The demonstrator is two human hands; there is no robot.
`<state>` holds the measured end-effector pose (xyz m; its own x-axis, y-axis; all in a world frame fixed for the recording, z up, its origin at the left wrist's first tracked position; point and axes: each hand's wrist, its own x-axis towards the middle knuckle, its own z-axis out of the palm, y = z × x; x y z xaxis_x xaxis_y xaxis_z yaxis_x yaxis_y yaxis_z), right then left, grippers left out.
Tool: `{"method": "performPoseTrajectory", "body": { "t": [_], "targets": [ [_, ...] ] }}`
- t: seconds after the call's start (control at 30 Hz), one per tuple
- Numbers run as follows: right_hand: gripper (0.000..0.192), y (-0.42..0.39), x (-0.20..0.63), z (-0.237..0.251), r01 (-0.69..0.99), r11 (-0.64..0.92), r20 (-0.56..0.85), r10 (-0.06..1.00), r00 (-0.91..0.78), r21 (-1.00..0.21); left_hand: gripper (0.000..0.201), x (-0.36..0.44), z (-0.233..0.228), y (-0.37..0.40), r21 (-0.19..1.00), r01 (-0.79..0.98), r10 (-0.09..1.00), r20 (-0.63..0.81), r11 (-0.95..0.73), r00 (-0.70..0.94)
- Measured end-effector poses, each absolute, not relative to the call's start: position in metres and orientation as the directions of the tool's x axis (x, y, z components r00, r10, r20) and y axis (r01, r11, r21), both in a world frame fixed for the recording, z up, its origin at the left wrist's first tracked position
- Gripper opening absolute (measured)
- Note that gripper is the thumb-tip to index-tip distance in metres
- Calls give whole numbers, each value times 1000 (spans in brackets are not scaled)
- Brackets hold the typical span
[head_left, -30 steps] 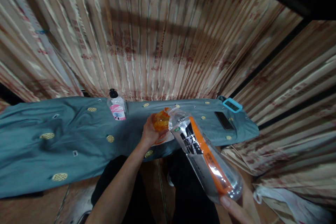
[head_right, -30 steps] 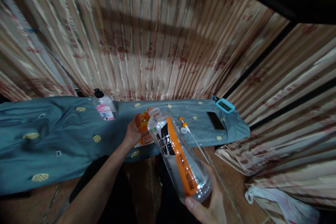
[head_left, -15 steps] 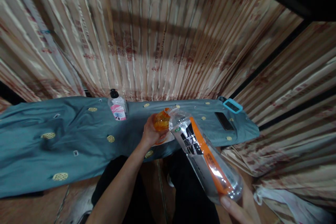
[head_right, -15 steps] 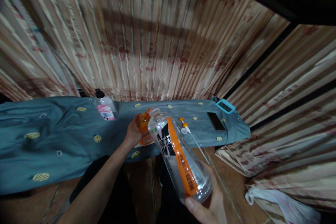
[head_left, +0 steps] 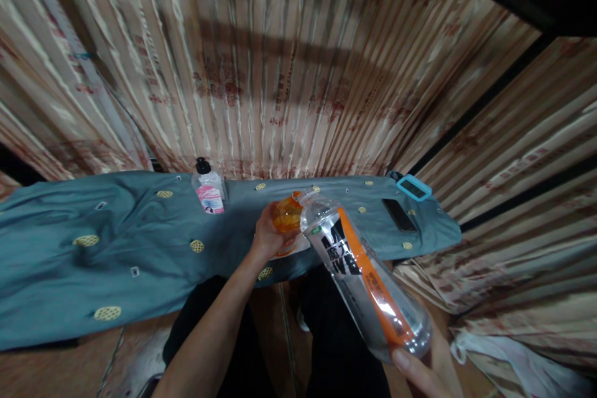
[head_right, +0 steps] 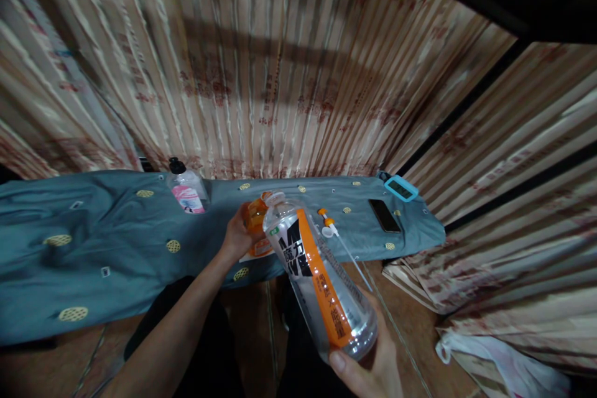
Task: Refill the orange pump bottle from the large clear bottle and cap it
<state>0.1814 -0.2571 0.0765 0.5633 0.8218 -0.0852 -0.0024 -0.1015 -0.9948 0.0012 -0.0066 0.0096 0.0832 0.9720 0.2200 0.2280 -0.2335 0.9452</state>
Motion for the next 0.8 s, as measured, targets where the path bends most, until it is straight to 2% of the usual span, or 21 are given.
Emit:
{"method": "performPoseTrajectory", "body": {
  "t": [0.33, 0.6, 0.8],
  "targets": [
    [83, -256, 183, 76, 4, -93, -75, 826, 558, -996, 61, 1, 15, -8, 920, 280, 962, 262, -274, 80],
    [82, -258, 182, 75, 47, -100, -54, 814, 578, -994, 64, 1, 15, -8, 933, 260, 969, 231, -247, 91],
    [84, -255, 177, 83, -20, -105, -97, 813, 575, -994, 64, 1, 16, -8, 934, 266, 970, 221, -240, 99]
  ]
}}
